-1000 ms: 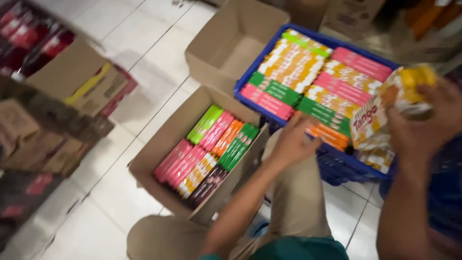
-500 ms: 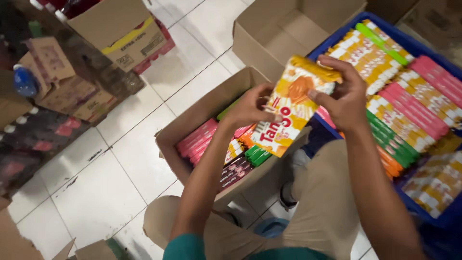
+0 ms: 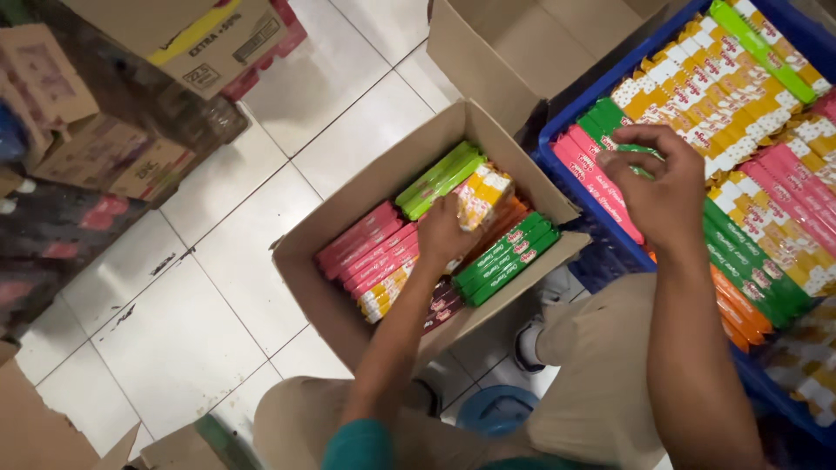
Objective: The person transfers stacks of colorful snack packets from a blue crate into a cardboard box. They arrange the packets neatly in rows, filling the box layer by layer. The person then moves the filled box aside and begins packing a second empty box.
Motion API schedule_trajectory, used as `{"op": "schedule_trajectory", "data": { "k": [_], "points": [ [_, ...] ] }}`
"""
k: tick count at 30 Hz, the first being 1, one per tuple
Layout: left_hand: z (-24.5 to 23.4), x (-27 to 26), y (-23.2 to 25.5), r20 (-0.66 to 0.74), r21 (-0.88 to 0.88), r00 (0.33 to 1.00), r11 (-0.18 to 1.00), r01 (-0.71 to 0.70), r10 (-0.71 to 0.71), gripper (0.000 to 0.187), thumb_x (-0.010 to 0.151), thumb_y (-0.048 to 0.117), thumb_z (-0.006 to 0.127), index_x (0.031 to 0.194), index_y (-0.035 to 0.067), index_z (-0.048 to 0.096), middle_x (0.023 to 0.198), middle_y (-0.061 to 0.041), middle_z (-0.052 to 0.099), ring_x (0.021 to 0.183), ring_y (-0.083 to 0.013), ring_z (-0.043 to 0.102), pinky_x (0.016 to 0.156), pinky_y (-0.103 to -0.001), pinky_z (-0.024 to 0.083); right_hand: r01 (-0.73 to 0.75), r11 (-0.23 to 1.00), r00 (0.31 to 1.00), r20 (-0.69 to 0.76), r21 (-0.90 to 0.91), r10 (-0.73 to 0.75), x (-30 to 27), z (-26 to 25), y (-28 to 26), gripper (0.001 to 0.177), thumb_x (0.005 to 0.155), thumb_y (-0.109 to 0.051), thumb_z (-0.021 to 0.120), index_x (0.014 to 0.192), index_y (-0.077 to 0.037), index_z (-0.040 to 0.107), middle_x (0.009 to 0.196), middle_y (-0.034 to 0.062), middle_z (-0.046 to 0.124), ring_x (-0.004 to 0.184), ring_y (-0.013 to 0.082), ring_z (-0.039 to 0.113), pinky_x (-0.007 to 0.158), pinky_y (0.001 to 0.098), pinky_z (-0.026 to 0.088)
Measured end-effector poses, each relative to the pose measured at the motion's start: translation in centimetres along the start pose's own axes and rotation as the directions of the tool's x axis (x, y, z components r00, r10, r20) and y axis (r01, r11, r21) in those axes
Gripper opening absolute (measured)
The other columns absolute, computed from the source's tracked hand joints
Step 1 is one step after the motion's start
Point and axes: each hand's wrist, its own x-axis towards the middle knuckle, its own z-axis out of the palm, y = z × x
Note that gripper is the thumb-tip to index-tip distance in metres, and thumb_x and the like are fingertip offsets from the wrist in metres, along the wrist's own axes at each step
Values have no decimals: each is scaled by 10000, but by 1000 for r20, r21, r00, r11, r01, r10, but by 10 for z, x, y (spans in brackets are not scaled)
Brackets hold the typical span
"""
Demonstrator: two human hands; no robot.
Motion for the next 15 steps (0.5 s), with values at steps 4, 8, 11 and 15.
{"op": "schedule_trajectory", "data": {
  "k": [4, 8, 11, 15],
  "points": [
    [18, 2, 7, 133, 90, 989, 992, -84, 72, 720, 797, 543, 735, 1314, 103, 497, 1205, -176, 649, 1042, -383, 628, 735, -559, 537, 25, 1000, 1000, 16, 17, -26, 6, 5, 12, 225, 937, -121, 773, 1136, -99, 670, 1200, 61, 709, 1008, 187, 711, 885, 330, 588],
    [43, -2, 3, 69, 115, 981, 975, -189, 182, 820, 834, 679, 545, 1390, 80, 476, 1186, -201, 599, 1029, -440, 601, 746, -616, 484, 32, 1000, 999, 19, 1, -32, 12, 6, 23, 232, 935, -128, 797, 1131, -108, 673, 1152, 27, 707, 976, 142, 697, 830, 271, 570],
    [-13, -19, 51, 293, 142, 955, 985, -102, 57, 1009, 843, 761, 455, 1562, 69, 315, 1414, -202, 494, 1270, -413, 518, 951, -606, 443, 37, 996, 999, 23, 82, -39, 12, 4, 26, 283, 916, -79, 801, 1169, -53, 678, 1136, 112, 685, 981, 191, 705, 821, 314, 585],
    [-1, -32, 56, 373, 306, 928, 945, -116, -7, 1192, 801, 775, 568, 1644, 56, 128, 1558, -180, 382, 1419, -371, 427, 1088, -555, 384, 81, 983, 997, 2, 165, -82, 9, 4, 28, 332, 883, -33, 819, 1185, 8, 689, 1089, 208, 670, 949, 247, 718, 787, 365, 607]
  ]
}}
